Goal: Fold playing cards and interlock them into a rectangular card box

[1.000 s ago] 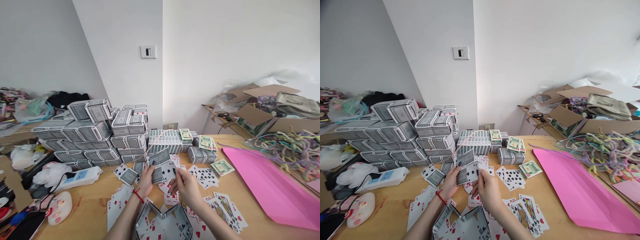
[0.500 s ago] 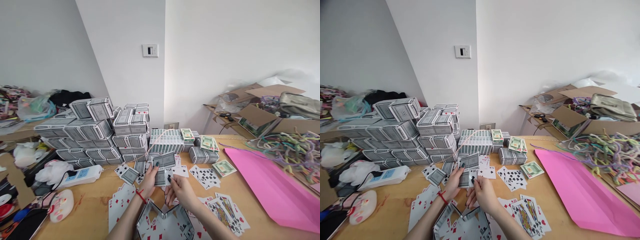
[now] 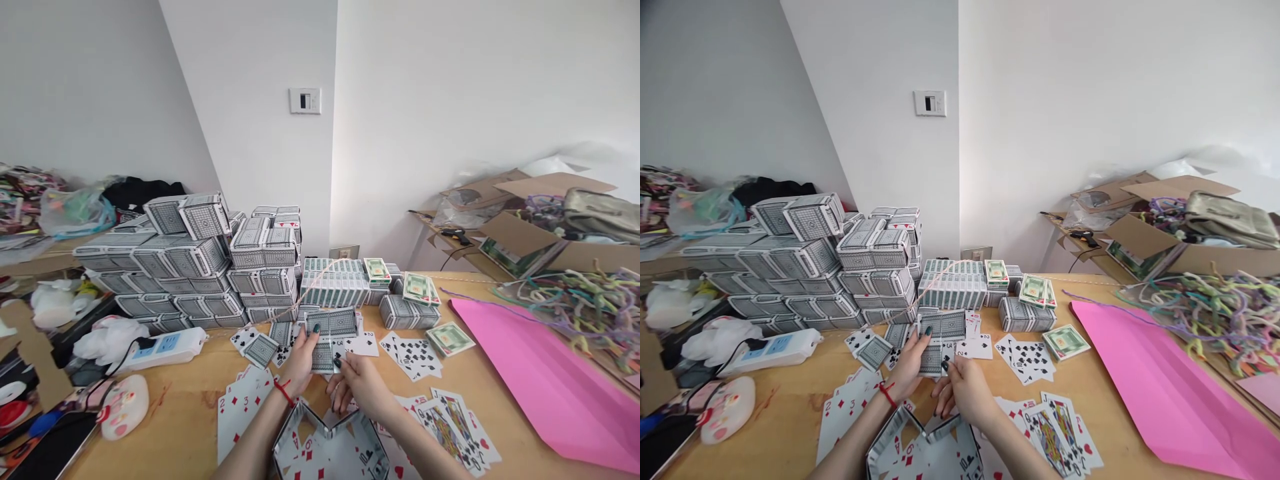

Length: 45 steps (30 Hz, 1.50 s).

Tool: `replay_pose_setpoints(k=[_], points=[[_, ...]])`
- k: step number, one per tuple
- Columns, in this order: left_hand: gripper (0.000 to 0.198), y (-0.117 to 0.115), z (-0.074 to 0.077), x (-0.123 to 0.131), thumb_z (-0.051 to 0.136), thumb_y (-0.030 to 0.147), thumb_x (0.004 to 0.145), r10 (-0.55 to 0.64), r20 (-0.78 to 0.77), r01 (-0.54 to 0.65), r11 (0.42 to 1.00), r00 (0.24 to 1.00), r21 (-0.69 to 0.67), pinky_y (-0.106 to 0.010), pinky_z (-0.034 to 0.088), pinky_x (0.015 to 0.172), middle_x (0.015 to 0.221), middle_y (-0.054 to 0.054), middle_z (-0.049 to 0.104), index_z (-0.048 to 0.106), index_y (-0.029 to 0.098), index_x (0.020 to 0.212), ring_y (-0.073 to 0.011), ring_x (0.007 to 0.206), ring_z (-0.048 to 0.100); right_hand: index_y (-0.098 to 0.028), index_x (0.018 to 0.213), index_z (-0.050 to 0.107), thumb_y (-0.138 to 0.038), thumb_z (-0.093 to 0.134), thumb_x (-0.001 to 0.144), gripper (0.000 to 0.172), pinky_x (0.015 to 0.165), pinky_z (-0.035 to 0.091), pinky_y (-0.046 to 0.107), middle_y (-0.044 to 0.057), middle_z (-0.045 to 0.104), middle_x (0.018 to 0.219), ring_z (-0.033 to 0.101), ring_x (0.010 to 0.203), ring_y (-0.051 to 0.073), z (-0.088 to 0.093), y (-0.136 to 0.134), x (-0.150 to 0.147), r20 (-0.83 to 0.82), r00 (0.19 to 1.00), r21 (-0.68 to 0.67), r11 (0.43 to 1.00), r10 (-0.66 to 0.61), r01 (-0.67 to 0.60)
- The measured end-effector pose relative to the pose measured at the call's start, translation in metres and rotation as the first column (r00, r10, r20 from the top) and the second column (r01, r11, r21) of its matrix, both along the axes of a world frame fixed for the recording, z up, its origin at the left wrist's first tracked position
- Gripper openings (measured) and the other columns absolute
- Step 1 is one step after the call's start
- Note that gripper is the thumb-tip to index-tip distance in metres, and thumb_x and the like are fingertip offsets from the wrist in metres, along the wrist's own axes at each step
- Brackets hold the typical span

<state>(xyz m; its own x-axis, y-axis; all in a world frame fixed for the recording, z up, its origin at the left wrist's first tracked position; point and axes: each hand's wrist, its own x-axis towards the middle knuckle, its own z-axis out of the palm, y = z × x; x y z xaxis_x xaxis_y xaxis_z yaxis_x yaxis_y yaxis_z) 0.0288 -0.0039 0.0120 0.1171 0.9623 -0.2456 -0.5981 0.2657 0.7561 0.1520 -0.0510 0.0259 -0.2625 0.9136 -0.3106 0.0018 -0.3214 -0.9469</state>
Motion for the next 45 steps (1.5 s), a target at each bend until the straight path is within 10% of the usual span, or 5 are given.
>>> replay_pose_setpoints(k=[12,25,39,45], points=[[0.025,0.003,-0.001,-0.009,0.066,0.021,0.067,-0.314,0.077,0.309,0.948,0.946,0.070,-0.033,0.047,0.075,0.088,-0.008,0.069,0.063,0.015,0.090,-0.0220,0.082,0.064,-0.020,0.065,0.040,-0.061,0.046,0.073,0.042,0.037,0.037,0.021,0.000,0.061,0.049,0.051,0.035,0.010,0.000,0.016,0.036,-0.031,0.999,0.087,0.996,-0.033,0.036],[0.024,0.006,-0.003,-0.005,0.075,0.022,0.057,-0.093,-0.169,0.104,0.993,0.981,0.053,-0.027,0.051,0.064,0.073,-0.001,0.066,0.064,0.014,0.077,-0.0128,0.064,0.060,-0.022,0.061,0.038,-0.062,0.044,0.074,0.042,0.040,0.038,0.024,0.000,0.061,0.050,0.051,0.037,0.012,-0.016,0.021,0.036,0.060,0.986,0.169,0.975,-0.156,0.144],[0.022,0.008,-0.008,-0.005,0.071,0.033,0.059,-0.138,-0.474,0.211,0.972,0.870,0.104,-0.022,0.042,0.053,0.058,0.001,0.057,0.061,0.013,0.061,-0.0102,0.053,0.051,-0.019,0.054,0.049,-0.053,0.032,0.083,0.047,0.046,0.042,0.025,0.002,0.058,0.047,0.053,0.042,0.015,-0.018,0.018,0.040,0.318,0.942,0.272,0.962,-0.108,0.019],[0.022,0.010,-0.017,-0.006,0.066,0.035,0.064,-0.070,-0.567,0.205,0.963,0.821,0.178,-0.023,0.042,0.055,0.059,0.001,0.057,0.060,0.014,0.064,-0.0116,0.055,0.052,-0.020,0.054,0.045,-0.050,0.046,0.077,0.038,0.045,0.039,0.024,0.001,0.056,0.050,0.051,0.045,0.014,-0.028,0.027,0.052,0.425,0.860,0.400,0.911,-0.282,0.101]])
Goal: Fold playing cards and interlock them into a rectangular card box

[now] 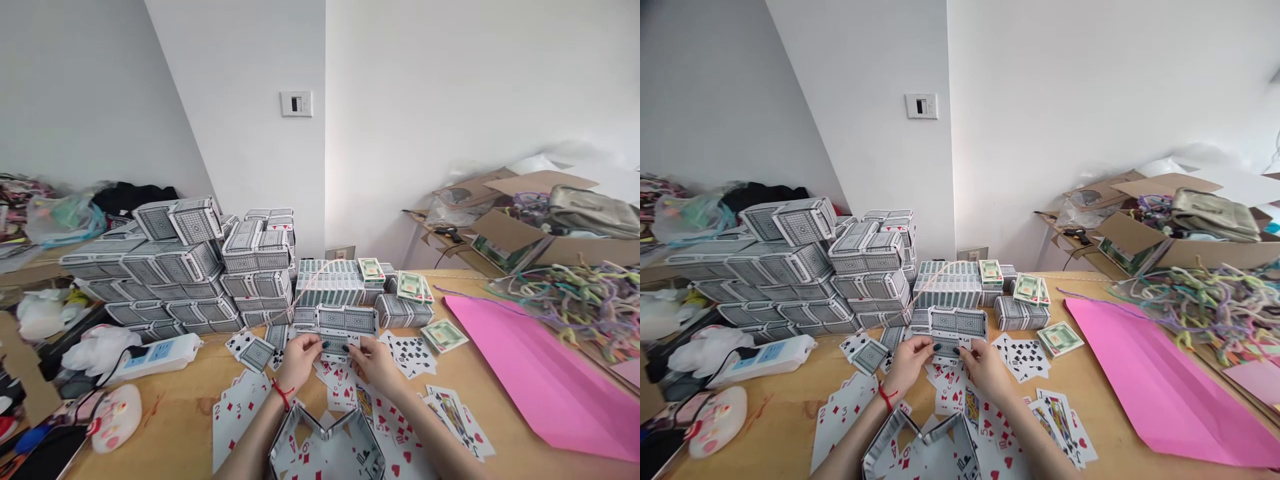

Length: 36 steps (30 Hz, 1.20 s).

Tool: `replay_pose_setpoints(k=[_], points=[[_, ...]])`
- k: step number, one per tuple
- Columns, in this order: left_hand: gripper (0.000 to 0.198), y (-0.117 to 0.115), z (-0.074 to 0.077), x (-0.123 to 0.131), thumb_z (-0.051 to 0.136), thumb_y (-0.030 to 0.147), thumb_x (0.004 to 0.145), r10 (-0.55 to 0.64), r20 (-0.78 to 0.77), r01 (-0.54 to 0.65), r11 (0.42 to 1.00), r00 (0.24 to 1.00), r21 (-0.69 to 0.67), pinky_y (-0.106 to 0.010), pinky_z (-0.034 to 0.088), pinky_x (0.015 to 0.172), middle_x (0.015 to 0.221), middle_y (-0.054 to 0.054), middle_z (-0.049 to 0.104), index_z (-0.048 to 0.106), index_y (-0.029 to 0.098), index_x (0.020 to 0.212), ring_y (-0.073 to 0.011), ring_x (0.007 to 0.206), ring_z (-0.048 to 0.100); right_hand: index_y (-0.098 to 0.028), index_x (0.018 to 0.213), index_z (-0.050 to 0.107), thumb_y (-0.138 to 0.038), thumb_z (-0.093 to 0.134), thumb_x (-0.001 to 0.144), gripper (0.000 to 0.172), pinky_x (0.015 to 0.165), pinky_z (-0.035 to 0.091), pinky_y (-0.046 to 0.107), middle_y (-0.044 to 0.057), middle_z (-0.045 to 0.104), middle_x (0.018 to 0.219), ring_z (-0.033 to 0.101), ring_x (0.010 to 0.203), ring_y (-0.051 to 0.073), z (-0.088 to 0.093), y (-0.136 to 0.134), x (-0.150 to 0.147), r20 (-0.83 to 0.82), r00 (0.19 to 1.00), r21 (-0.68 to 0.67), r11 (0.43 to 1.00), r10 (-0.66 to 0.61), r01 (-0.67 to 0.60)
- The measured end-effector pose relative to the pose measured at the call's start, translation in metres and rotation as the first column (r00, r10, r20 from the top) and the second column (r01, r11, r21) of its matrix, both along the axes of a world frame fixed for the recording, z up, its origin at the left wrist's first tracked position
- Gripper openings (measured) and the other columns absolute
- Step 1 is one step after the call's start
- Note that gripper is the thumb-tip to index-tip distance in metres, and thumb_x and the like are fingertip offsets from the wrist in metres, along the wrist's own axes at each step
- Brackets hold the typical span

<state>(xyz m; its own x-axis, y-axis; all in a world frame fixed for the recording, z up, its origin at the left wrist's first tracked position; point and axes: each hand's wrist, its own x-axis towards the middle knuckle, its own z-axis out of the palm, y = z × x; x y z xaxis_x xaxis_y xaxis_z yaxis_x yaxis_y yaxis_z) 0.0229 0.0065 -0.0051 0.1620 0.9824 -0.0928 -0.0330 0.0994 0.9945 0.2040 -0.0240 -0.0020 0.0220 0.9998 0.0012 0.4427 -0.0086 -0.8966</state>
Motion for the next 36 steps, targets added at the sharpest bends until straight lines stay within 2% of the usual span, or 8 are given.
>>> replay_pose_setpoints(k=[4,7,12,18,23,31,36], points=[[0.022,0.001,-0.006,0.000,0.063,0.036,0.065,0.041,-0.055,-0.038,0.998,0.998,0.047,-0.024,0.042,0.056,0.060,0.001,0.059,0.059,0.015,0.067,-0.0131,0.056,0.053,-0.020,0.054,0.047,-0.056,0.048,0.073,0.041,0.047,0.045,0.026,0.002,0.058,0.050,0.054,0.044,0.015,-0.011,0.006,0.002,-0.210,0.977,-0.035,0.999,-0.029,0.022],[0.021,0.000,-0.007,0.000,0.063,0.036,0.066,0.067,-0.082,-0.061,0.996,0.994,0.069,-0.023,0.041,0.054,0.059,0.000,0.058,0.059,0.015,0.066,-0.0129,0.055,0.052,-0.019,0.055,0.051,-0.059,0.050,0.071,0.043,0.051,0.048,0.029,0.004,0.060,0.052,0.058,0.048,0.018,-0.015,0.005,0.000,-0.258,0.964,-0.024,0.998,-0.060,0.056],[0.020,-0.001,-0.005,0.001,0.064,0.034,0.064,0.085,-0.051,-0.083,0.995,0.995,0.052,-0.023,0.042,0.053,0.057,0.000,0.058,0.060,0.015,0.065,-0.0127,0.052,0.052,-0.019,0.054,0.053,-0.060,0.050,0.072,0.045,0.053,0.049,0.032,0.007,0.062,0.053,0.061,0.052,0.021,-0.013,0.001,-0.003,-0.231,0.969,0.038,0.995,-0.086,0.097],[0.019,0.000,0.000,0.000,0.067,0.033,0.060,0.114,0.013,-0.114,0.993,0.993,-0.002,-0.025,0.046,0.057,0.060,0.000,0.061,0.061,0.015,0.063,-0.0137,0.056,0.056,-0.019,0.054,0.053,-0.061,0.050,0.071,0.045,0.055,0.049,0.033,0.008,0.064,0.053,0.060,0.052,0.021,-0.013,0.001,0.005,-0.232,0.966,0.028,0.992,-0.116,0.126],[0.018,0.000,0.003,-0.001,0.067,0.032,0.060,0.112,0.019,-0.111,0.994,0.994,-0.017,-0.025,0.047,0.056,0.061,0.000,0.061,0.061,0.016,0.061,-0.0145,0.058,0.057,-0.019,0.055,0.053,-0.063,0.051,0.069,0.046,0.056,0.050,0.034,0.007,0.064,0.053,0.061,0.051,0.021,-0.014,0.002,0.010,-0.238,0.965,0.010,0.994,-0.106,0.112],[0.018,0.001,0.000,-0.002,0.066,0.032,0.063,0.056,-0.054,-0.055,0.998,0.997,0.031,-0.023,0.041,0.053,0.056,0.000,0.058,0.061,0.015,0.062,-0.0133,0.053,0.053,-0.019,0.052,0.052,-0.058,0.045,0.077,0.047,0.056,0.048,0.031,0.006,0.065,0.054,0.061,0.051,0.019,-0.006,-0.005,-0.002,-0.092,0.994,0.080,0.994,-0.063,0.071],[0.019,0.001,0.000,-0.002,0.068,0.033,0.060,0.032,-0.054,-0.033,0.999,0.998,-0.001,-0.023,0.041,0.053,0.056,0.000,0.057,0.061,0.015,0.061,-0.0130,0.053,0.052,-0.019,0.055,0.053,-0.059,0.044,0.076,0.046,0.056,0.049,0.030,0.006,0.065,0.054,0.061,0.051,0.020,-0.005,-0.005,-0.003,-0.143,0.990,0.045,0.999,-0.020,0.026]])
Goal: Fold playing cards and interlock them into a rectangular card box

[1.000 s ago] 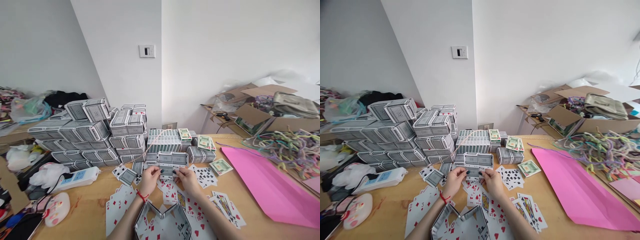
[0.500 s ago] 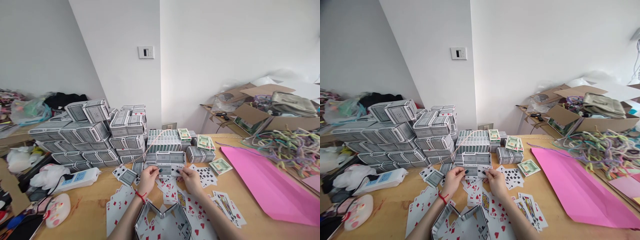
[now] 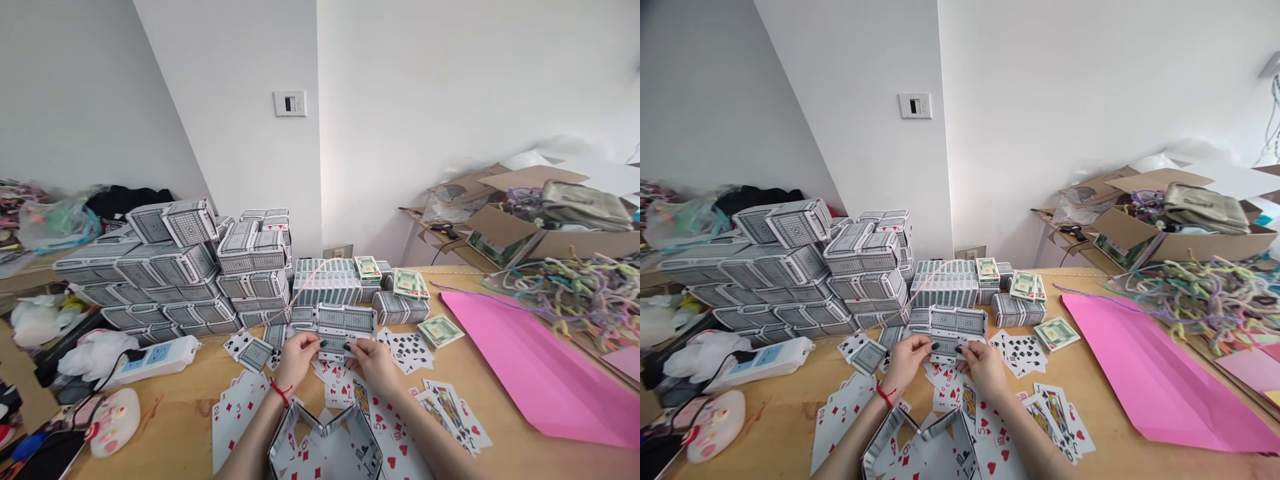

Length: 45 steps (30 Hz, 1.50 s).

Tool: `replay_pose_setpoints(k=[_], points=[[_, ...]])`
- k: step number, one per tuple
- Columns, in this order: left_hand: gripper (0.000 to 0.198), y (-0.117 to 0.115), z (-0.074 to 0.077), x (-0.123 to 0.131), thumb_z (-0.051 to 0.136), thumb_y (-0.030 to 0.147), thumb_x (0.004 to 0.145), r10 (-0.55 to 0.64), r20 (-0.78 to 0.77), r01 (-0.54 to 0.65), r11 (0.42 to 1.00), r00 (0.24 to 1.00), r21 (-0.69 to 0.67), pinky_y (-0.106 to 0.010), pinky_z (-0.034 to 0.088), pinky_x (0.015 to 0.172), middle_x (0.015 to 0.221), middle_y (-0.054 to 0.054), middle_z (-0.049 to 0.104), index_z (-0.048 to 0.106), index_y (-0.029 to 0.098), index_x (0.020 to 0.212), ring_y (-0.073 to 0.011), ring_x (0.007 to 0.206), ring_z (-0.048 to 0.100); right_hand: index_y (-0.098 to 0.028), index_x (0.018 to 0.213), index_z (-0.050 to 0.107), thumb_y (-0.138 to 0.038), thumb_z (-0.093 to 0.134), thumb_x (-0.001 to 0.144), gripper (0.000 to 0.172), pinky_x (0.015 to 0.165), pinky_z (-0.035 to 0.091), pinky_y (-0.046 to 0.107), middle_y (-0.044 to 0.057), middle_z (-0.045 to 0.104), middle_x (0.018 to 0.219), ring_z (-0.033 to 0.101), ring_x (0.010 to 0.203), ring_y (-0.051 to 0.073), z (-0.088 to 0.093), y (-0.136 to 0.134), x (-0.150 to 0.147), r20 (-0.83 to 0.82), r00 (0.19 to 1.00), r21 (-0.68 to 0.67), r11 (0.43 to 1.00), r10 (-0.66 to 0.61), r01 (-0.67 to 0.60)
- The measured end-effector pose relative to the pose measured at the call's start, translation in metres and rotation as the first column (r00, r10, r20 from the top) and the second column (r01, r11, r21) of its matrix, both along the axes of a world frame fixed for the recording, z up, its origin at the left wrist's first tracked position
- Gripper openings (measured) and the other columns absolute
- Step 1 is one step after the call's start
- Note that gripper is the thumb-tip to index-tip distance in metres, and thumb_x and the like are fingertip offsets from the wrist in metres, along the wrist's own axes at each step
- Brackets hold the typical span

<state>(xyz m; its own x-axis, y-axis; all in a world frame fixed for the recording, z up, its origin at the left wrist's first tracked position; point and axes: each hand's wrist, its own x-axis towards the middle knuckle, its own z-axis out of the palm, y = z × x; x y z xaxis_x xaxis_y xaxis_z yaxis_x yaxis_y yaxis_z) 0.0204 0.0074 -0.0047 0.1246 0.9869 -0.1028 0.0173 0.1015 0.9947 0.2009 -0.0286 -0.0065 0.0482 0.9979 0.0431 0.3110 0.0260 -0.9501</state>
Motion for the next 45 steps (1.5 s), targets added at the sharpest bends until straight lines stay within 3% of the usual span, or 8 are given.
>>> replay_pose_setpoints(k=[5,9,14,24,32,41,45], points=[[0.020,-0.003,0.002,0.000,0.069,0.030,0.061,0.064,0.048,-0.065,0.998,0.997,0.020,-0.021,0.043,0.051,0.058,0.002,0.057,0.059,0.016,0.070,-0.0114,0.052,0.052,-0.018,0.056,0.051,-0.064,0.045,0.072,0.049,0.054,0.049,0.030,0.004,0.062,0.051,0.060,0.048,0.018,-0.001,0.002,-0.001,-0.090,0.995,-0.051,0.998,0.035,-0.040],[0.037,-0.002,0.005,0.001,0.071,0.027,0.058,0.046,0.138,-0.041,0.998,0.989,-0.038,-0.024,0.048,0.052,0.061,0.003,0.060,0.055,0.017,0.091,-0.0119,0.053,0.055,-0.019,0.054,0.047,-0.065,0.048,0.070,0.048,0.051,0.047,0.027,0.002,0.059,0.049,0.057,0.046,0.016,0.000,0.002,-0.001,-0.168,0.985,-0.089,0.994,0.052,-0.067],[0.027,-0.001,0.011,0.001,0.074,0.029,0.054,0.027,0.131,-0.011,0.993,0.991,-0.119,-0.023,0.047,0.050,0.062,-0.001,0.063,0.062,0.014,0.073,-0.0131,0.054,0.057,-0.019,0.054,0.046,-0.063,0.050,0.069,0.047,0.052,0.048,0.027,0.001,0.059,0.050,0.058,0.047,0.016,0.008,0.001,0.000,-0.199,0.976,-0.141,0.983,0.086,-0.116],[0.019,-0.003,0.011,0.004,0.073,0.025,0.055,0.056,0.125,-0.039,0.990,0.991,-0.134,-0.027,0.050,0.057,0.069,-0.003,0.069,0.069,0.015,0.070,-0.0152,0.059,0.061,-0.019,0.056,0.048,-0.059,0.049,0.072,0.043,0.053,0.047,0.027,0.002,0.060,0.054,0.056,0.049,0.015,0.004,0.002,0.000,-0.172,0.981,-0.107,0.989,0.085,-0.104],[0.021,-0.002,0.006,0.002,0.072,0.027,0.057,0.035,0.069,-0.030,0.997,0.997,-0.067,-0.029,0.052,0.060,0.073,-0.005,0.071,0.072,0.015,0.075,-0.0175,0.063,0.062,-0.021,0.056,0.040,-0.052,0.055,0.071,0.038,0.053,0.050,0.029,-0.001,0.056,0.050,0.063,0.054,0.020,0.016,-0.002,-0.003,-0.244,0.968,-0.123,0.989,0.056,-0.088],[0.022,-0.003,0.005,0.002,0.066,0.021,0.062,0.069,0.010,-0.069,0.997,0.998,0.036,-0.032,0.054,0.070,0.097,-0.007,0.069,0.072,0.018,0.083,-0.0220,0.084,0.064,-0.021,0.064,0.043,-0.055,0.062,0.064,0.039,0.055,0.053,0.032,0.000,0.060,0.055,0.065,0.055,0.021,0.006,0.000,-0.008,-0.420,0.904,-0.172,0.985,-0.074,0.001],[0.030,-0.002,-0.001,0.001,0.064,0.024,0.065,0.092,0.049,-0.094,0.995,0.995,0.036,-0.034,0.055,0.071,0.097,-0.007,0.068,0.069,0.017,0.094,-0.0215,0.085,0.063,-0.019,0.072,0.053,-0.053,0.066,0.061,0.038,0.064,0.053,0.035,0.004,0.066,0.066,0.066,0.062,0.023,0.011,0.001,-0.005,-0.531,0.848,-0.181,0.978,-0.008,-0.104]])
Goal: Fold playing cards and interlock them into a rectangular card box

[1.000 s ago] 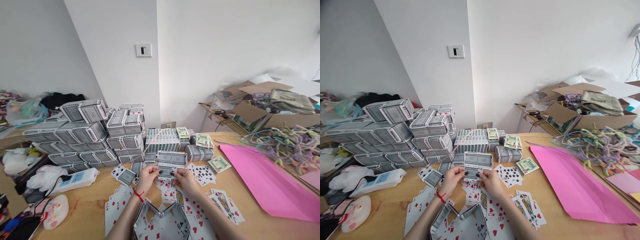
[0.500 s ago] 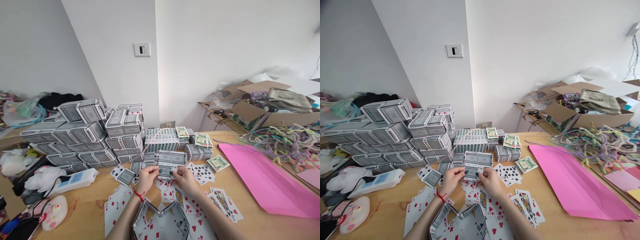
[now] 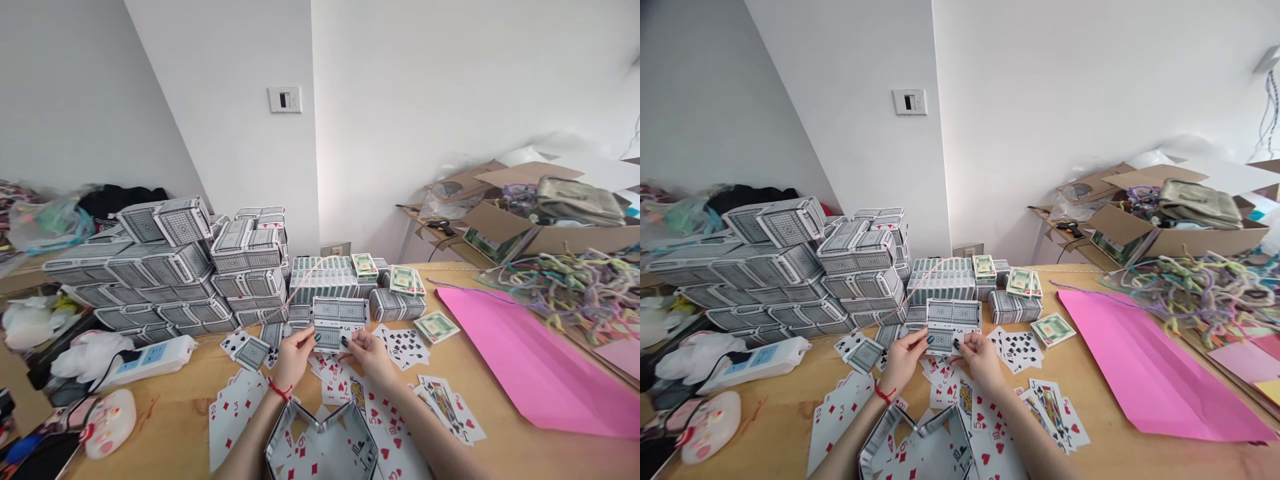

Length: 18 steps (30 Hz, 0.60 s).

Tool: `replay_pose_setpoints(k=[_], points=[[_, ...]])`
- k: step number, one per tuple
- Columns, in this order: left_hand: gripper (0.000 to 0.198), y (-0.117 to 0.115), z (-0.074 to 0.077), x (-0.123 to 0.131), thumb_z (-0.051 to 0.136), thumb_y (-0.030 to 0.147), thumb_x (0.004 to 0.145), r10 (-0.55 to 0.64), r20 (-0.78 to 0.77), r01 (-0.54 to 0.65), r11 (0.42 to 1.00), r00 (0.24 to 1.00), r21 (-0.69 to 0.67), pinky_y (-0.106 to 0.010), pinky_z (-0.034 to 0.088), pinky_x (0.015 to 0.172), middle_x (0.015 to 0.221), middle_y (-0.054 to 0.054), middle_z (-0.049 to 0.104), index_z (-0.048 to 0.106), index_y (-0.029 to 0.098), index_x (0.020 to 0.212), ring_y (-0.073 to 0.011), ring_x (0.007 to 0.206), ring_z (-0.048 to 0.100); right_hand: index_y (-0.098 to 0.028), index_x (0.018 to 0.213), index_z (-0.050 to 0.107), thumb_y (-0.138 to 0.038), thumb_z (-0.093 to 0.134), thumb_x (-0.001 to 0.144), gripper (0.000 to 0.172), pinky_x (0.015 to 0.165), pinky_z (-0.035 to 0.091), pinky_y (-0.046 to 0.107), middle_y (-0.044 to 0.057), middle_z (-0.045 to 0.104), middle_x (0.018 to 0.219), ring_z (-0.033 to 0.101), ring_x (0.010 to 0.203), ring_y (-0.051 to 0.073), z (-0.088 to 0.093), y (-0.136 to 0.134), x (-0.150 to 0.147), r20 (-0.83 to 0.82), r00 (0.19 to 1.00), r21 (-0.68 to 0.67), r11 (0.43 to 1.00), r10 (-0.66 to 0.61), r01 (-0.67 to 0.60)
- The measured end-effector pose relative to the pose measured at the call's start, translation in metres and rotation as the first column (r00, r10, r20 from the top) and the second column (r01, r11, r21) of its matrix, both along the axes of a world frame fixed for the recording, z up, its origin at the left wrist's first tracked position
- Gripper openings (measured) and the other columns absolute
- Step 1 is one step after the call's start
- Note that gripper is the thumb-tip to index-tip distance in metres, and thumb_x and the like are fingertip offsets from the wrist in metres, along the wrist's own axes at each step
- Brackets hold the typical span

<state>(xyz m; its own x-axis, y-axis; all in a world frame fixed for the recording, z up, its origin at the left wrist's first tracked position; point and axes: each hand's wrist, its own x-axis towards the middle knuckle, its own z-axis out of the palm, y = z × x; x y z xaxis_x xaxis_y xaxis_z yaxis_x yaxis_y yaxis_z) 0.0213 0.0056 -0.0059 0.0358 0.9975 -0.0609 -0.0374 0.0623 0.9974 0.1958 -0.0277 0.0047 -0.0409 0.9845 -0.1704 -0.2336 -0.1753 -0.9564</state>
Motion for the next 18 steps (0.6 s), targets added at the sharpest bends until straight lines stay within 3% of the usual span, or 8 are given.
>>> replay_pose_setpoints(k=[3,9,13,18], points=[[0.037,0.000,-0.002,0.000,0.065,0.027,0.065,-0.022,0.020,0.022,1.000,1.000,-0.009,-0.033,0.055,0.067,0.084,-0.005,0.069,0.066,0.016,0.100,-0.0187,0.073,0.063,-0.018,0.074,0.059,-0.050,0.069,0.060,0.036,0.068,0.052,0.036,0.005,0.067,0.067,0.066,0.064,0.022,0.001,0.001,0.003,-0.030,0.999,0.027,0.999,0.043,-0.042],[0.029,-0.001,0.000,0.003,0.066,0.028,0.063,-0.023,-0.029,0.024,1.000,0.999,0.018,-0.026,0.052,0.058,0.066,-0.001,0.063,0.063,0.014,0.088,-0.0141,0.060,0.060,-0.017,0.068,0.061,-0.053,0.066,0.063,0.037,0.059,0.050,0.033,0.005,0.066,0.060,0.063,0.057,0.021,-0.003,0.002,0.003,0.015,0.998,0.060,0.997,-0.057,0.056],[0.027,-0.001,0.003,0.003,0.068,0.031,0.061,-0.050,0.068,0.052,0.998,0.996,-0.029,-0.030,0.054,0.061,0.067,-0.001,0.061,0.059,0.014,0.080,-0.0153,0.064,0.060,-0.016,0.073,0.061,-0.053,0.062,0.067,0.037,0.061,0.049,0.033,0.006,0.066,0.062,0.064,0.062,0.022,0.001,-0.001,0.003,-0.123,0.992,0.032,0.999,-0.009,0.013],[0.031,-0.003,0.012,0.002,0.072,0.033,0.056,-0.071,0.158,0.085,0.993,0.985,-0.084,-0.030,0.053,0.061,0.067,0.001,0.060,0.055,0.015,0.076,-0.0149,0.063,0.060,-0.017,0.066,0.056,-0.038,0.069,0.067,0.025,0.062,0.048,0.028,0.004,0.065,0.061,0.065,0.064,0.018,0.004,-0.005,0.008,-0.324,0.945,-0.043,0.997,0.040,-0.057]])
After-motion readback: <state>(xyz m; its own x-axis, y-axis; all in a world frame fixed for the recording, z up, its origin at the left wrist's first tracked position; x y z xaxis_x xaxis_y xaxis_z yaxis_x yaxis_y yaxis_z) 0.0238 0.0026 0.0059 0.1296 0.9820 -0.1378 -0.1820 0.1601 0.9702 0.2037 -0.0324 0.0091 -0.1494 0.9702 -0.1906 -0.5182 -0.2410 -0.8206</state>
